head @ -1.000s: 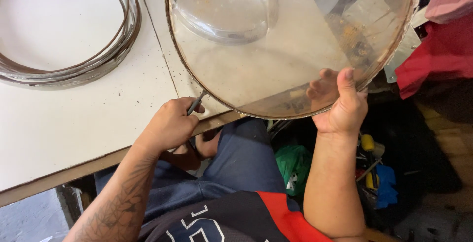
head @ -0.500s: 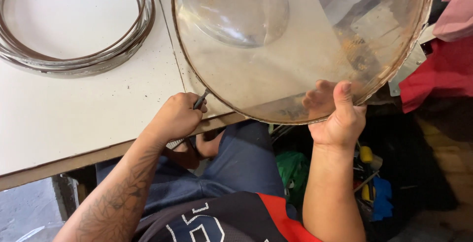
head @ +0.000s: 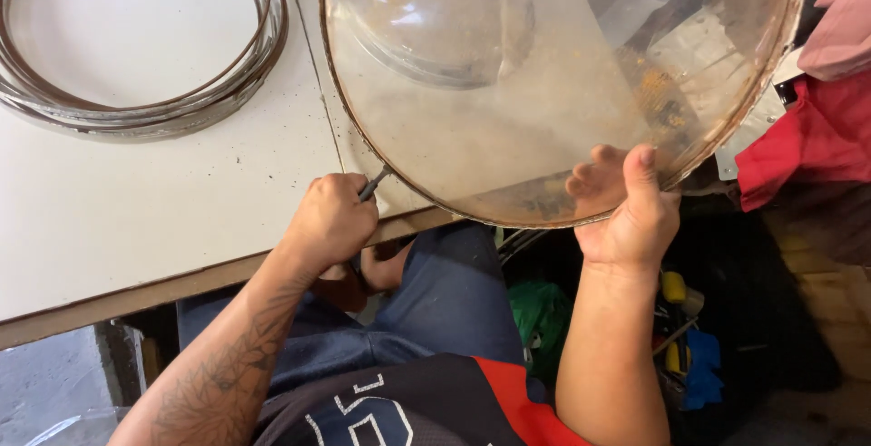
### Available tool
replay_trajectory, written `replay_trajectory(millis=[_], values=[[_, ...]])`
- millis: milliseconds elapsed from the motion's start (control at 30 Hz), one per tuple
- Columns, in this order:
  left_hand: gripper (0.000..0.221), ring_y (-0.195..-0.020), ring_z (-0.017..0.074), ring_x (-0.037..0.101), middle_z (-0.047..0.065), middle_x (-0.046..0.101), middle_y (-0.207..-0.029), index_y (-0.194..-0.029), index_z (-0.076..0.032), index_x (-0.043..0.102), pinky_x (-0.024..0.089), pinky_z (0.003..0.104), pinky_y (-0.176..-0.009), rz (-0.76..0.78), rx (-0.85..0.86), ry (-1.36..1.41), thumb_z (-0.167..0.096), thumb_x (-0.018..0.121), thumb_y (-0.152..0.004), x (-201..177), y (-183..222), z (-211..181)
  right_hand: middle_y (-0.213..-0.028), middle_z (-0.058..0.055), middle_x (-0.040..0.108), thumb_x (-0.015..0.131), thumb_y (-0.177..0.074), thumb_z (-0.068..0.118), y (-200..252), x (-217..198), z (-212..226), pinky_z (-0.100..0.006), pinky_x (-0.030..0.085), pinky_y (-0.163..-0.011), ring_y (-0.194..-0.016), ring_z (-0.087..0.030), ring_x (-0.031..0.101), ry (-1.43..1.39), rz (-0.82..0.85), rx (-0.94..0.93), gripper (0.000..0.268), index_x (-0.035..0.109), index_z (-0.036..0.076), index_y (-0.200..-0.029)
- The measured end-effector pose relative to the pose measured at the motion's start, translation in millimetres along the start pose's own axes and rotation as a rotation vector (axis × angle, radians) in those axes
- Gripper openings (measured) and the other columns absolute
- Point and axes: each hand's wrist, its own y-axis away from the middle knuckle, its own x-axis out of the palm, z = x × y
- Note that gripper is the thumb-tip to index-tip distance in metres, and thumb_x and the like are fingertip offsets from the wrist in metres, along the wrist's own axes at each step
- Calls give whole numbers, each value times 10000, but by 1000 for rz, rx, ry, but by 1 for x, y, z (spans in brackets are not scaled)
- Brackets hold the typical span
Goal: Using a small tool to adjust and seat the edge of a drum head into a metal hoop on a repair bench.
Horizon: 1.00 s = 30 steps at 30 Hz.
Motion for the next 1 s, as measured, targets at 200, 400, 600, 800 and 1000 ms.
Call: replay_trajectory(millis=[200, 400, 600, 800, 1000], values=[[154, -743, 422, 701, 207, 628, -615, -730, -43, 679, 588, 466, -721, -77, 130, 76, -110, 540, -723, 13, 6, 7, -923, -91, 795, 783, -932, 418, -24, -6, 3, -341, 672, -644, -751, -263, 797, 24, -117, 140, 194, 646, 285, -897], [141, -778, 420, 699, 201, 627, -644, -736, -66, 667, 566, 497, -707, -83, 133, 75, -138, 546, -730, 19, 12, 11, -865, -64, 798, 859, -833, 420, -39, -2, -11, -286, 653, -640, -713, -222, 781, -7, -231, 280, 341, 615, 211, -946], [290, -935, 483, 705, 285, 712, -832, -826, 2, 709, 560, 560, -849, 2, 77, -133, -243, 560, -778, 16, -1, 9, -891, -112, 796, 859, -851, 383, -38, -4, -34, -354, 678, -632, -690, -281, 778, 9, -292, 293, 402, 543, 220, -1038], [457, -1110, 545, 651, 327, 661, -1178, -1055, 77, 713, 511, 583, -998, -91, 59, -279, -288, 551, -832, 3, -16, 15, -904, -149, 795, 831, -879, 358, -47, -21, -49, -379, 690, -622, -684, -290, 782, -52, -379, 281, 414, 511, 169, -1063], [346, -1248, 514, 569, 308, 601, -1290, -1176, 20, 708, 491, 597, -985, -355, 209, -106, -252, 660, -968, -2, -21, -2, -950, -144, 804, 802, -864, 454, -53, -49, -65, -325, 692, -697, -757, -242, 799, -113, -369, 438, 397, 667, 93, -959]])
